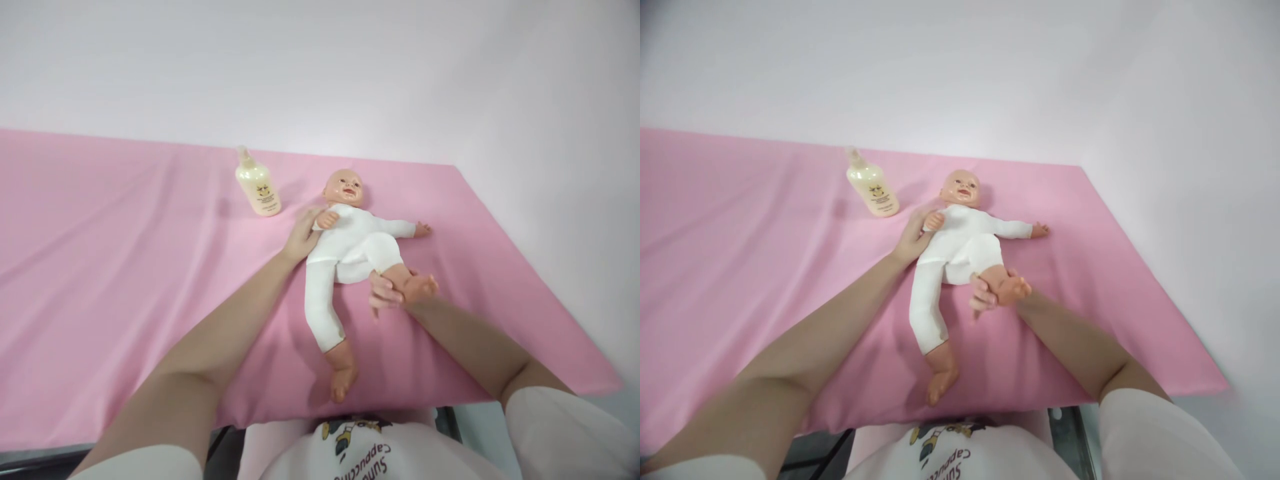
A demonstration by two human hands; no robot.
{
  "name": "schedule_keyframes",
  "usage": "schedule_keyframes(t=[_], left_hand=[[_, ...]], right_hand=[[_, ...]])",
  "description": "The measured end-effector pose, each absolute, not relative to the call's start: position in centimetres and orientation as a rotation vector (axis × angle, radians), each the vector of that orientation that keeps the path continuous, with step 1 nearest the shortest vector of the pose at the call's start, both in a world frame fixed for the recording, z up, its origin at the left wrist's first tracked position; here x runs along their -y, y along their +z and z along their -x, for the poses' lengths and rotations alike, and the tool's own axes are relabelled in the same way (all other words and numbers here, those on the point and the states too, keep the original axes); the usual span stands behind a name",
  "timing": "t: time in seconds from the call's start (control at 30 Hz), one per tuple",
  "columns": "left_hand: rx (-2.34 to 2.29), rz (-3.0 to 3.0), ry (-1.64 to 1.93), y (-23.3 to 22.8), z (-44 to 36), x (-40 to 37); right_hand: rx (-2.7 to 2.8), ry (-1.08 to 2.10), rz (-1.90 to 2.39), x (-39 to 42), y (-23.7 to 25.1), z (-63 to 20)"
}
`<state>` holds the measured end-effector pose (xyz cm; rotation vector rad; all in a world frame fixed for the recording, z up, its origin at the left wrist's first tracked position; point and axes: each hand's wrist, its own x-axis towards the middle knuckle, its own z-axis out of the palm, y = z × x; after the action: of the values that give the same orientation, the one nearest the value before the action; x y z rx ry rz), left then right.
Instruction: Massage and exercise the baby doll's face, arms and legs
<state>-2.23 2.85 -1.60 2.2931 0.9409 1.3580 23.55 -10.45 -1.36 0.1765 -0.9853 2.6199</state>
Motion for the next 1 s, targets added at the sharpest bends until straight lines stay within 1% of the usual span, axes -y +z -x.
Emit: schedule_keyframes(t=[0.03, 0.13, 0.23, 0.33, 0.5, 0.63, 0.7, 0.8, 1.0], left_hand=[[-0.899, -2.384, 1.283, -1.4, 2.1, -2.7], [-0.839, -2.535, 1.135, -0.8, 1.8, -2.3], [-0.819, -2.58, 1.107, -0.6, 1.7, -2.2], [-0.817, -2.58, 1.131, -0.6, 1.8, -2.1], [-0.849, -2.548, 1.181, -0.3, 2.1, -1.5], [-0.88, -2.563, 1.14, 0.2, 2.2, -1.1], [-0.865, -2.579, 1.133, 0.3, 2.1, -1.0], [-0.894, -2.502, 1.202, -0.2, 2.0, -1.3], [-1.178, -1.904, 1.557, -2.9, 2.4, -3.7]], right_hand=[[0.955, 2.543, -0.235, 10.3, -1.0, -23.5], [0.751, 2.333, -0.044, 9.7, 0.3, -23.0], [0.649, 2.232, 0.188, 9.4, 0.8, -22.5], [0.621, 2.209, 0.281, 9.3, 0.6, -22.4], [0.602, 2.225, 0.253, 9.2, 0.5, -22.5], [0.576, 2.196, 0.288, 8.8, 0.8, -22.7], [0.637, 2.203, 0.245, 8.7, 0.7, -22.8], [0.783, 2.251, 0.072, 8.8, 0.1, -22.9], [1.221, 2.542, -0.429, 9.5, -1.1, -22.3]])
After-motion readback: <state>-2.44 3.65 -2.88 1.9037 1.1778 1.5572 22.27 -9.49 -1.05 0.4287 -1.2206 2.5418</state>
